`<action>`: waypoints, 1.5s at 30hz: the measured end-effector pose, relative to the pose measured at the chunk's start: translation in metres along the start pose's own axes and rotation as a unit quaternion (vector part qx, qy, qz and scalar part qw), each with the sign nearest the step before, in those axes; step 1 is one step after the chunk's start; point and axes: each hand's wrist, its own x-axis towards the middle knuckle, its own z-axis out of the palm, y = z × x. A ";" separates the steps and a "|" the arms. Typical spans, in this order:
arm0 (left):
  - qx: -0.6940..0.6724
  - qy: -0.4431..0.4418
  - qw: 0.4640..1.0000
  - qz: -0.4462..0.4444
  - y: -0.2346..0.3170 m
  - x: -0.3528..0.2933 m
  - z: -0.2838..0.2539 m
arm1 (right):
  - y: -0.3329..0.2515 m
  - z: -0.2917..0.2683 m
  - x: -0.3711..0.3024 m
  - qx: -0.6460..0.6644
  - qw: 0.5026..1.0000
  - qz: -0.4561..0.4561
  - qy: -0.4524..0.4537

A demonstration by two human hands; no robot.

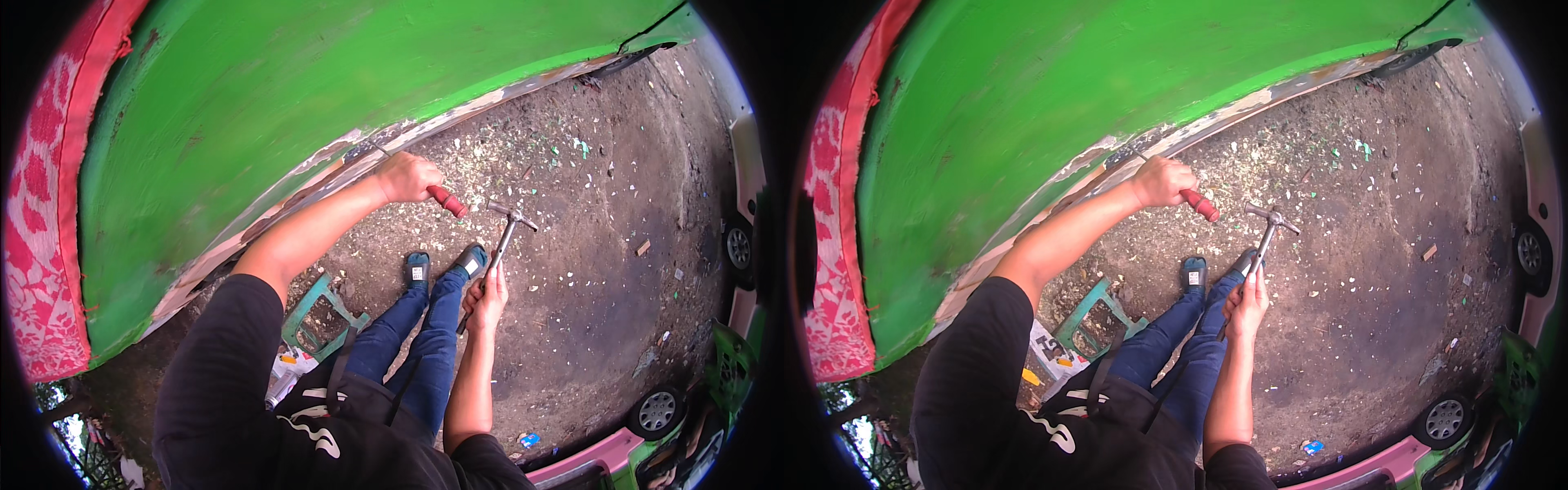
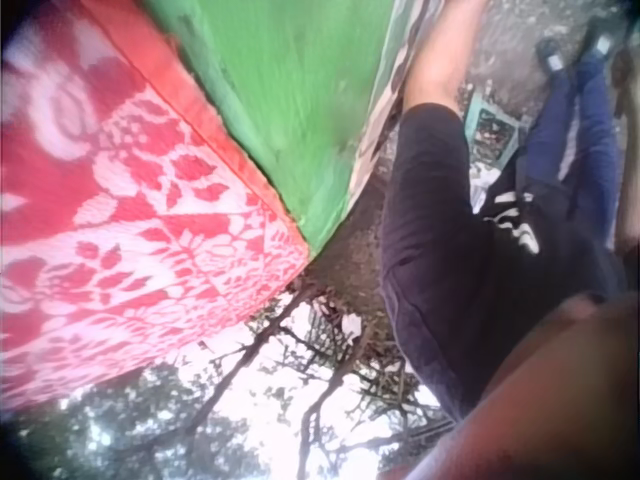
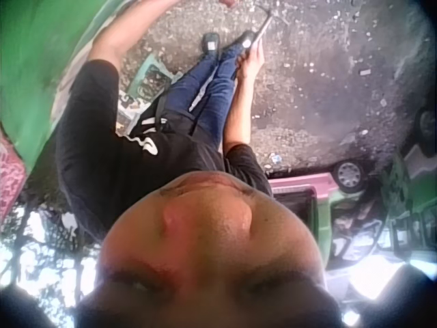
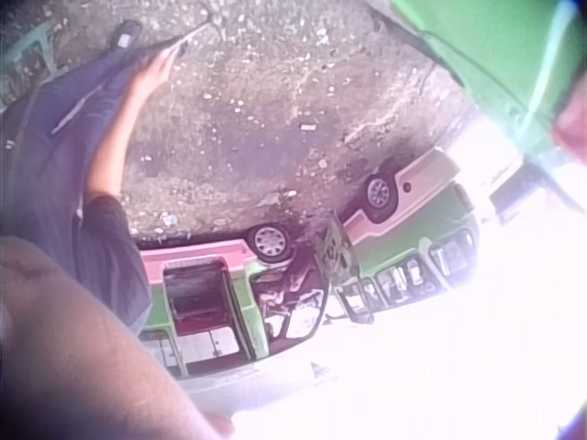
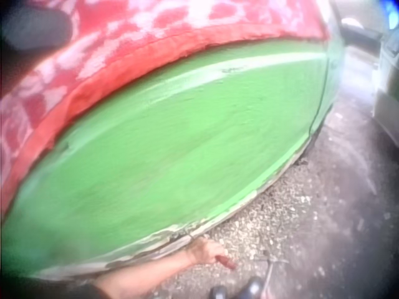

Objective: The person uses a hammer and a red-handled tool to repeatedly strike and pry along the edge of a green and pink painted metal surface. The person moves along the edge, continuing the same action throughout the clip.

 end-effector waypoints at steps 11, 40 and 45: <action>-0.021 0.109 0.994 0.026 0.011 -0.006 -0.025 | 0.018 0.003 -0.014 -0.002 1.000 -0.001 -0.010; -0.001 0.064 0.998 0.019 0.005 0.008 -0.025 | -0.003 0.001 -0.011 0.002 1.000 -0.005 -0.018; 0.001 0.071 0.997 0.022 0.005 0.010 -0.024 | -0.005 0.001 -0.010 -0.002 1.000 -0.004 -0.014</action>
